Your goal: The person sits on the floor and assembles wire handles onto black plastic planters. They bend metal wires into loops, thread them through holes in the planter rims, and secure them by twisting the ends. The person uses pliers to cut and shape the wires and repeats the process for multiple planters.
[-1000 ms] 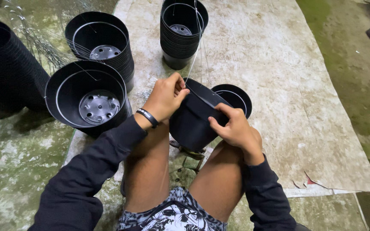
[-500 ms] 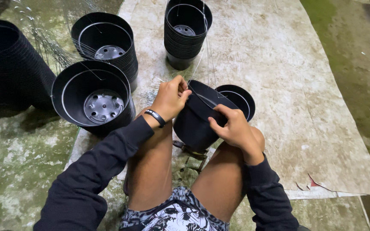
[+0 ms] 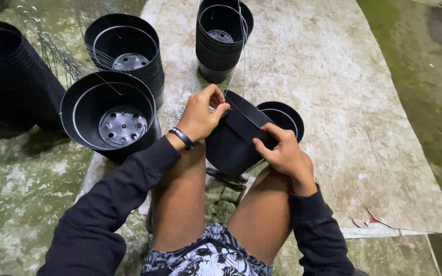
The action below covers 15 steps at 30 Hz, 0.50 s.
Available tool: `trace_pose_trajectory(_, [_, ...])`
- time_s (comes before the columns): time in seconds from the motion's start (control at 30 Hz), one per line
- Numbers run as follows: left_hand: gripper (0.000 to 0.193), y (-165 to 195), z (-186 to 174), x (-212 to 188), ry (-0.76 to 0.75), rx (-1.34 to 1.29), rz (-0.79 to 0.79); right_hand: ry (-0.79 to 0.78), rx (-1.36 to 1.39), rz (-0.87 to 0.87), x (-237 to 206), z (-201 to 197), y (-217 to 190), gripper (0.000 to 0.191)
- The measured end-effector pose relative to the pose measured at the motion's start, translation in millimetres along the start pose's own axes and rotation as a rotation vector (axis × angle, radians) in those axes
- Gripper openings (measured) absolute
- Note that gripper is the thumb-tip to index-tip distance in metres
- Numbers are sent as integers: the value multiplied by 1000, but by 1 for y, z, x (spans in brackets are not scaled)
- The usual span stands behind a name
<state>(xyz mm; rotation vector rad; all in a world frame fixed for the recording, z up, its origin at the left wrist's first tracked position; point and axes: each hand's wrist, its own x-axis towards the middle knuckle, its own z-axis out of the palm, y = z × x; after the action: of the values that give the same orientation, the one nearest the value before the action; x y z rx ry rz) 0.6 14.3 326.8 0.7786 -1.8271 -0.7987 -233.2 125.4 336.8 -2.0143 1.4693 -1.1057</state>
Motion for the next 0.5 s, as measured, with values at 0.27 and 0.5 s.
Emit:
trace_pose_trajectory(0.27, [15,5,-6,-3,-24,-127,-111,-26,-2,31,-2,3,1,24])
trace_pose_trajectory(0.5, [15,0,-7,-4,-15,-157,-98,-20,-25,44,0,3,-2,23])
